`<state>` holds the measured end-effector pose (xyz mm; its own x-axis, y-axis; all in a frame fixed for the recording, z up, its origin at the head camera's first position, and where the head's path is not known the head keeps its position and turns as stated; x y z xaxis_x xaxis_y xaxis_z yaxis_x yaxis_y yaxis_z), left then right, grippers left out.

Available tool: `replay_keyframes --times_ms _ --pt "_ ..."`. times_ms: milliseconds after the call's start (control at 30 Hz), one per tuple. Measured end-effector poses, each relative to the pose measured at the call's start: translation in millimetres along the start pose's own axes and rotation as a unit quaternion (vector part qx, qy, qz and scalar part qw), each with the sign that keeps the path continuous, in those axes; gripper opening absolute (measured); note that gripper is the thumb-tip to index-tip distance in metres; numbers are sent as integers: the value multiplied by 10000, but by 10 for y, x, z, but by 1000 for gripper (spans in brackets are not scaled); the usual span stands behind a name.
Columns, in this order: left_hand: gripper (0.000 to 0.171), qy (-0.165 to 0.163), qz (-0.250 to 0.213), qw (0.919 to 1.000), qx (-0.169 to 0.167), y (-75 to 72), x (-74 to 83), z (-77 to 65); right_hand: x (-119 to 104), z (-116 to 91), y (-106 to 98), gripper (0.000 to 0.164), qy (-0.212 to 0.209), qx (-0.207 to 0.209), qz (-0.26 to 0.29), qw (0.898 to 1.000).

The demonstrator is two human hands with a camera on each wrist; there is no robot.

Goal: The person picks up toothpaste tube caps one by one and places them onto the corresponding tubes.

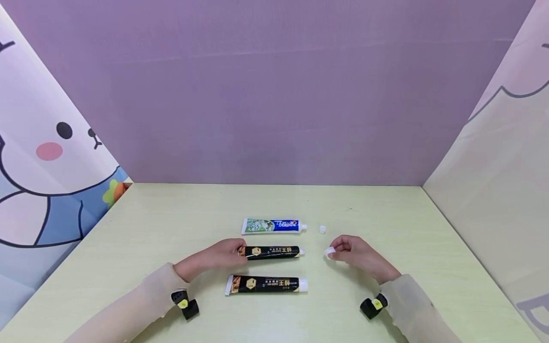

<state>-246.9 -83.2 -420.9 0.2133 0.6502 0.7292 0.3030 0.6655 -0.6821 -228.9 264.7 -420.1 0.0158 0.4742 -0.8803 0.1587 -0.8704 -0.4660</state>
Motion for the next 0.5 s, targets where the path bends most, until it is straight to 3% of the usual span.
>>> replay_keyframes --times_ms 500 --pt "41 299 113 9995 45 2 -28 20 -22 -24 -18 34 -104 -130 172 9997"
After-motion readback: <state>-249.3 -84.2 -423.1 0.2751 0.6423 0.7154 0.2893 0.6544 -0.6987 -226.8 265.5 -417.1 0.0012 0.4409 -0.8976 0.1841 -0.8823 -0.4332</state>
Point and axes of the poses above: each hand's wrist, its own z-axis towards the middle knuckle, its own y-axis out of the palm, x = y × z, the point moved 2 cm from there along z, towards the middle knuckle, and after that the axes turned 12 degrees about x, right-handed, at the moved point
